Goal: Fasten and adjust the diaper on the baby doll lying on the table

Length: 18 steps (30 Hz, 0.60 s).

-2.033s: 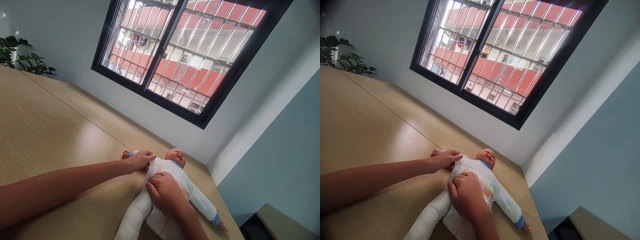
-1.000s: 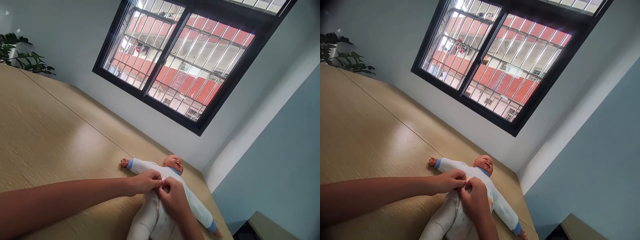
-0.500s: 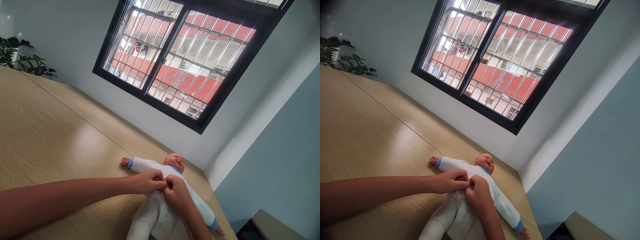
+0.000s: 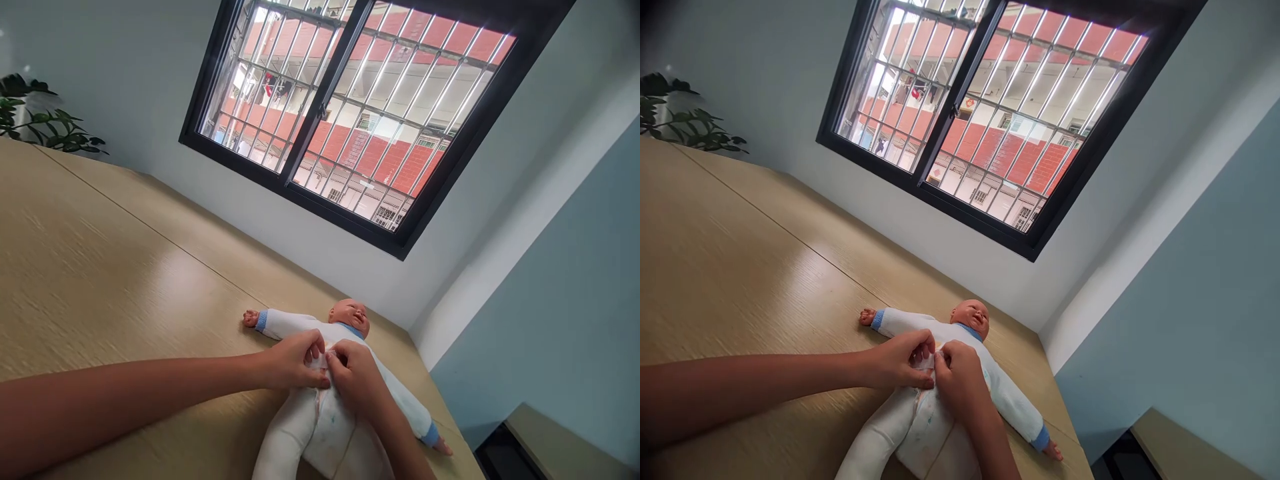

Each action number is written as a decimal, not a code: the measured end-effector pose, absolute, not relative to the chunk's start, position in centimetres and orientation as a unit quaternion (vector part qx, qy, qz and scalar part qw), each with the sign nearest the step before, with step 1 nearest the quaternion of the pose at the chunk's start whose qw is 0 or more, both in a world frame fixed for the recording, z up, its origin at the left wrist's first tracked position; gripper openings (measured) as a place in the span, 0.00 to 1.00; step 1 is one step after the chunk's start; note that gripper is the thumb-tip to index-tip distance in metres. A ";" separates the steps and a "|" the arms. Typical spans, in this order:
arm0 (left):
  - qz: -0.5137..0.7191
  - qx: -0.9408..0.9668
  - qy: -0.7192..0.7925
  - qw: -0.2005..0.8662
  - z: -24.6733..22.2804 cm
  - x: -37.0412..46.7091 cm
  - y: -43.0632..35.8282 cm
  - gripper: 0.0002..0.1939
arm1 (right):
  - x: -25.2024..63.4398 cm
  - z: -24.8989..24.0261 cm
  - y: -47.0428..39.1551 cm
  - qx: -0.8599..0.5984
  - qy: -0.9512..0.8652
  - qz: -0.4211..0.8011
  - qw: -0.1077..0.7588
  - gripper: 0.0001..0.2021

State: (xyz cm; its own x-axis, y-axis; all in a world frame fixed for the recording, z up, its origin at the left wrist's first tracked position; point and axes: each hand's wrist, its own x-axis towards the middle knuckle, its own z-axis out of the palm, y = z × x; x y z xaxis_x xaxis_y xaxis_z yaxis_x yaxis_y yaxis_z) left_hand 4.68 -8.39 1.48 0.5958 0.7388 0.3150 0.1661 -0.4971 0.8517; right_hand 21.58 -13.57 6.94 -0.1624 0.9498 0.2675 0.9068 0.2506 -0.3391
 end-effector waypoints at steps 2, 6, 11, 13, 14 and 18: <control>0.357 0.803 0.293 0.376 1.5 4.7 -8.4 0.26 | 21.5 6.9 -13.6 -0.609 -0.760 0.050 0.221 0.13; 0.341 0.820 0.301 0.348 1.4 4.6 -8.3 0.25 | 21.6 6.9 -13.5 -0.609 -0.756 0.059 0.231 0.12; 0.319 0.820 0.304 0.365 1.2 4.4 -8.1 0.27 | 21.9 6.8 -13.3 -0.596 -0.753 0.107 0.256 0.08; 0.315 0.823 0.303 0.363 1.2 4.3 -8.2 0.27 | 22.1 6.7 -13.1 -0.580 -0.758 0.133 0.268 0.07; 0.313 0.824 0.302 0.364 1.2 4.3 -8.2 0.27 | 22.1 6.7 -13.1 -0.574 -0.758 0.144 0.273 0.07; 0.305 0.826 0.303 0.365 1.1 4.0 -8.2 0.28 | 22.1 6.4 -13.0 -0.578 -0.749 0.161 0.282 0.07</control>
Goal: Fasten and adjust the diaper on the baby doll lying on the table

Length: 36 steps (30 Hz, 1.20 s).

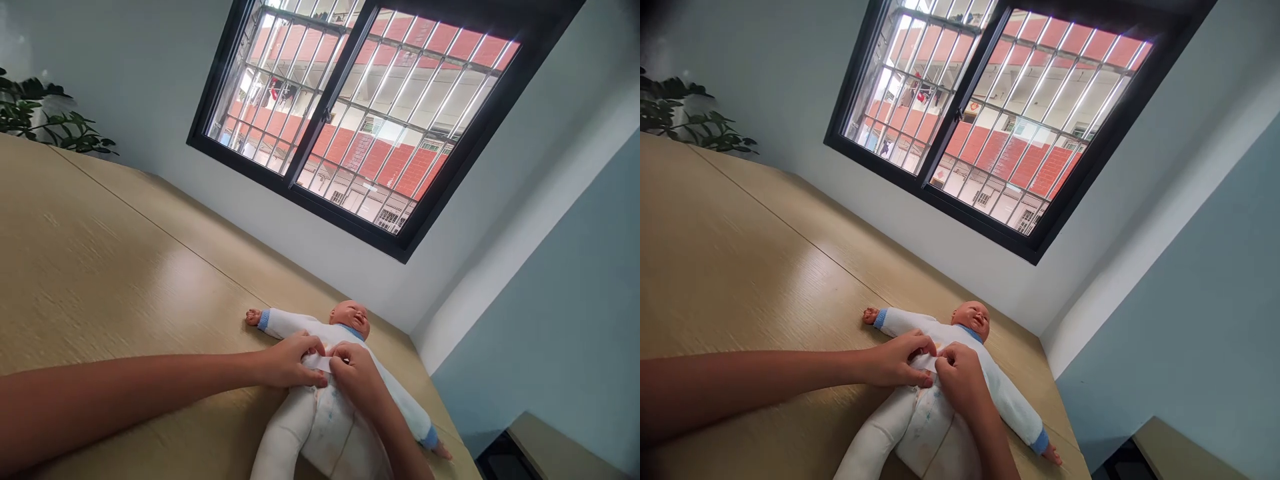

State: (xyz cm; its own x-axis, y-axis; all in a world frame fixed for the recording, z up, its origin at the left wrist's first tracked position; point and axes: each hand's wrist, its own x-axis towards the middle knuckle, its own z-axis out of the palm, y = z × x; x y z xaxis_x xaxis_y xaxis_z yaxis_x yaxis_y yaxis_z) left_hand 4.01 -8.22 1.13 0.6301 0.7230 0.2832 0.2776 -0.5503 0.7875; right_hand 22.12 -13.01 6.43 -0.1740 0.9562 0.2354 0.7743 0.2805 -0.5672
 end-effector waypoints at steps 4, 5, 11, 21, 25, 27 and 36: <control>0.302 0.822 0.307 0.373 0.9 3.8 -8.1 0.30 | 22.0 5.8 -13.0 -0.590 -0.739 0.141 0.293 0.06; 0.301 0.821 0.306 0.376 0.8 3.8 -8.0 0.30 | 21.9 5.5 -13.0 -0.591 -0.740 0.129 0.294 0.06; 0.294 0.831 0.301 0.364 0.9 3.5 -8.1 0.25 | 21.3 4.8 -13.3 -0.581 -0.764 0.025 0.277 0.09; 0.296 0.832 0.287 0.372 0.7 3.5 -7.6 0.22 | 21.0 5.0 -13.8 -0.568 -0.779 0.003 0.267 0.12; 0.300 0.826 0.279 0.387 0.6 3.5 -7.5 0.22 | 21.0 5.0 -13.8 -0.568 -0.779 0.008 0.265 0.12; 0.302 0.821 0.277 0.397 0.5 3.5 -7.4 0.21 | 21.0 4.9 -13.8 -0.567 -0.779 0.011 0.268 0.12; 0.316 0.814 0.256 0.415 -0.4 3.7 -6.7 0.22 | 21.0 4.7 -13.9 -0.557 -0.783 -0.001 0.277 0.13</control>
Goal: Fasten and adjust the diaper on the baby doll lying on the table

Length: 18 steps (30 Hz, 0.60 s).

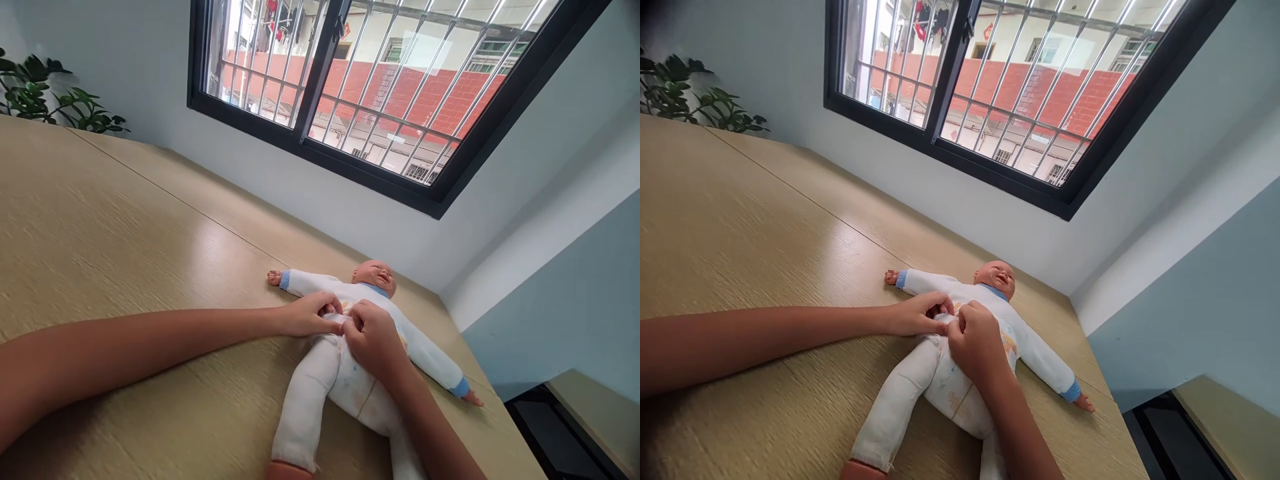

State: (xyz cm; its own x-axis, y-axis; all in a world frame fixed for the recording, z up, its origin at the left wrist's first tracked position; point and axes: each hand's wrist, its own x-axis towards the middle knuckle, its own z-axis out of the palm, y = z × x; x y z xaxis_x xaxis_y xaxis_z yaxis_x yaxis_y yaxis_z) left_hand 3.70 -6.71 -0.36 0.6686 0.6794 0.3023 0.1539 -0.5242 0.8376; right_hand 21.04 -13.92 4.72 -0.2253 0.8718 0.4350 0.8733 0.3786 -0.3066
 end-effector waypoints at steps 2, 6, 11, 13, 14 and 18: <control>0.321 0.818 0.253 0.406 -0.4 3.7 -6.7 0.23 | 21.1 4.7 -13.9 -0.556 -0.785 -0.005 0.274 0.13; 0.326 0.839 0.249 0.359 -0.5 3.5 -6.9 0.23 | 21.1 4.6 -13.9 -0.557 -0.786 -0.011 0.267 0.13; 0.323 0.860 0.250 0.305 -0.8 3.3 -7.1 0.23 | 21.1 4.5 -13.9 -0.546 -0.790 -0.015 0.278 0.14; 0.323 0.864 0.250 0.295 -0.8 3.3 -7.1 0.22 | 21.1 4.5 -13.9 -0.543 -0.791 -0.015 0.279 0.14; 0.323 0.865 0.250 0.292 -0.8 3.3 -7.2 0.21 | 21.0 4.5 -13.9 -0.543 -0.792 -0.015 0.279 0.14; 0.328 0.869 0.243 0.279 -0.8 3.3 -7.3 0.18 | 21.1 4.5 -13.9 -0.545 -0.790 -0.019 0.282 0.14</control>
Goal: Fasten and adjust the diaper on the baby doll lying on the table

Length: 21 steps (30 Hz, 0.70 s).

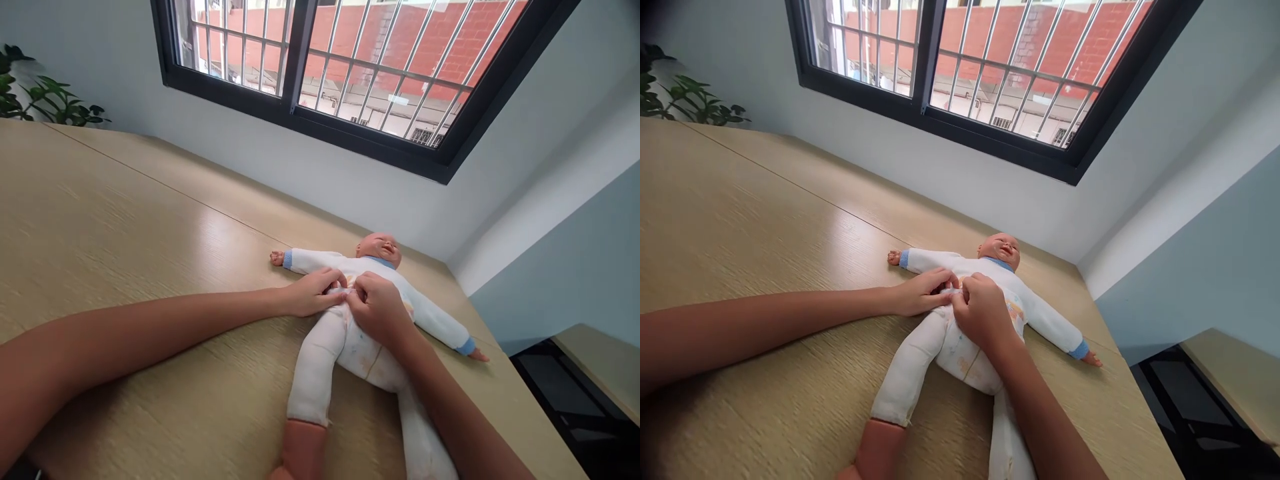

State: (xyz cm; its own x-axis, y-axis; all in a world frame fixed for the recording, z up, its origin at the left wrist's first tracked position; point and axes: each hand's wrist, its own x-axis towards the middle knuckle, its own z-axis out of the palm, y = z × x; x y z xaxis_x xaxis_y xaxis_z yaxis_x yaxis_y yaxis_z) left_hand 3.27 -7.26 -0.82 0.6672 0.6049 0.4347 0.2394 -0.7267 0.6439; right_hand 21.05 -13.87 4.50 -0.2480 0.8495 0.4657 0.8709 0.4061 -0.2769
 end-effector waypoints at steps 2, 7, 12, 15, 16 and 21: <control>0.327 0.871 0.244 0.275 -0.8 3.3 -7.3 0.17 | 21.1 4.5 -13.9 -0.544 -0.790 -0.019 0.282 0.15; 0.328 0.872 0.246 0.266 -1.0 3.2 -7.2 0.16 | 21.1 4.5 -13.9 -0.537 -0.793 -0.023 0.286 0.15; 0.326 0.876 0.245 0.256 -0.9 3.2 -7.1 0.15 | 21.2 4.3 -13.7 -0.532 -0.798 -0.031 0.283 0.14; 0.330 0.878 0.239 0.252 -0.8 3.2 -7.2 0.14 | 21.2 4.3 -13.6 -0.529 -0.800 -0.028 0.282 0.14; 0.331 0.878 0.236 0.252 -0.8 3.2 -7.2 0.14 | 21.2 4.3 -13.6 -0.529 -0.800 -0.025 0.282 0.14; 0.335 0.880 0.232 0.245 -0.6 3.2 -7.2 0.13 | 21.1 4.4 -13.7 -0.523 -0.804 -0.017 0.283 0.14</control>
